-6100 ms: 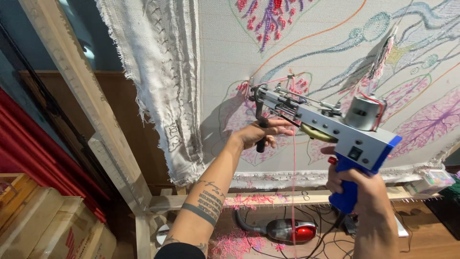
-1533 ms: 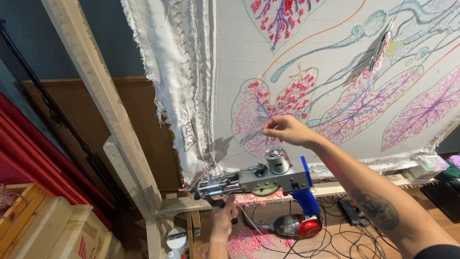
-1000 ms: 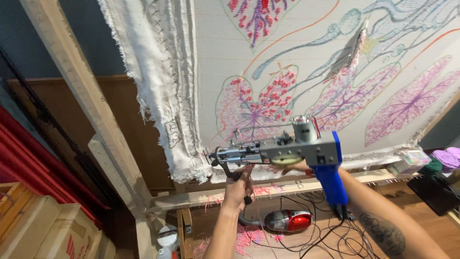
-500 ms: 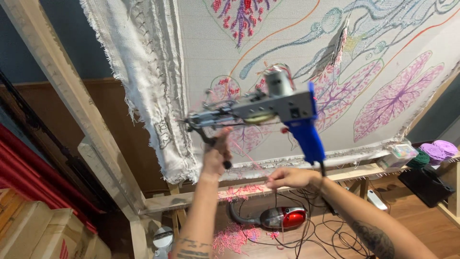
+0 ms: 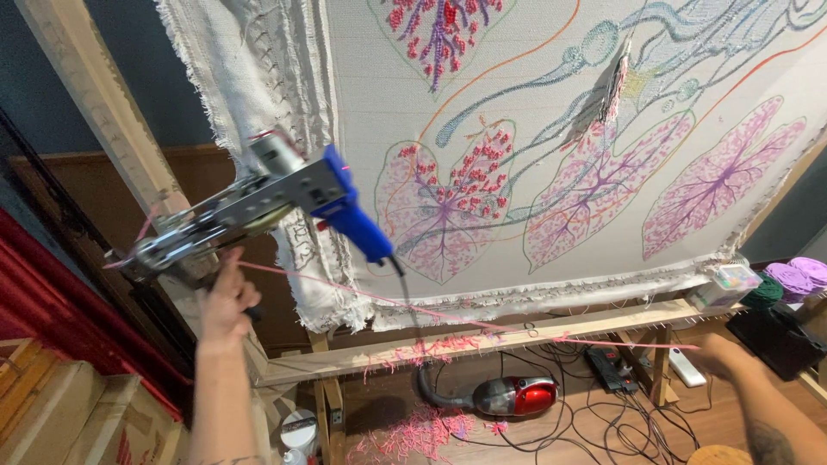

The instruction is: Creating a rug by using an electric tufting gun on a vertical canvas frame.

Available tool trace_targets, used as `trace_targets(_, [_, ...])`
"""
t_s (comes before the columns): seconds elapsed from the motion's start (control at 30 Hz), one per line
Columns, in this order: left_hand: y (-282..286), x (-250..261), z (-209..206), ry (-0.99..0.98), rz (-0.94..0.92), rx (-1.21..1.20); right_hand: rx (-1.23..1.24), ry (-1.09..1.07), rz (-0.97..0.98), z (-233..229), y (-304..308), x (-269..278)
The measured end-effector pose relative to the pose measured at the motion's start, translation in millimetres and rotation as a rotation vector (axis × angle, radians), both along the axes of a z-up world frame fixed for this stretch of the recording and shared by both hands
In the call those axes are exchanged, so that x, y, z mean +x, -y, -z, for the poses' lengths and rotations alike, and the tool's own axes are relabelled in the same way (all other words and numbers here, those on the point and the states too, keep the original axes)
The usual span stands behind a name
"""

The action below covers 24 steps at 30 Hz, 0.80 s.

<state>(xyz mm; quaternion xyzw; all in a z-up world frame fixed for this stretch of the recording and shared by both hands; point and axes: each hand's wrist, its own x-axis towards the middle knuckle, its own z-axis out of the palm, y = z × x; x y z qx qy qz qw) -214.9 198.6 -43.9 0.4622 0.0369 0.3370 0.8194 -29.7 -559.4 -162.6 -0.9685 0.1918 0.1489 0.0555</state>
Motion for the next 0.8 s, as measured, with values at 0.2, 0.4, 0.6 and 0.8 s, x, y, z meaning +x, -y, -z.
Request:
trace_targets(0.2, [-39.3, -33.6, 19.0, -0.037, -0.167, -0.015, 0.583, 0.379, 0.531, 64.4, 141.8, 41.3])
trace_targets(0.4, [-47.6, -39.0, 33.1, -0.029, -0.132, 0.033, 0.748, 0.680, 0.320, -110.7, 52.5, 53.6])
trace_targets(0.6, [-21.2, -32.3, 33.1, 0.070, -0.056, 0.058, 1.033, 1.062, -0.367, -315.9, -140.6, 53.9])
trace_targets(0.8, [-0.7, -29.4, 31.1, 0.031, -0.063, -0.062, 1.306, 0.956, -0.927, -413.3, -344.7, -29.0])
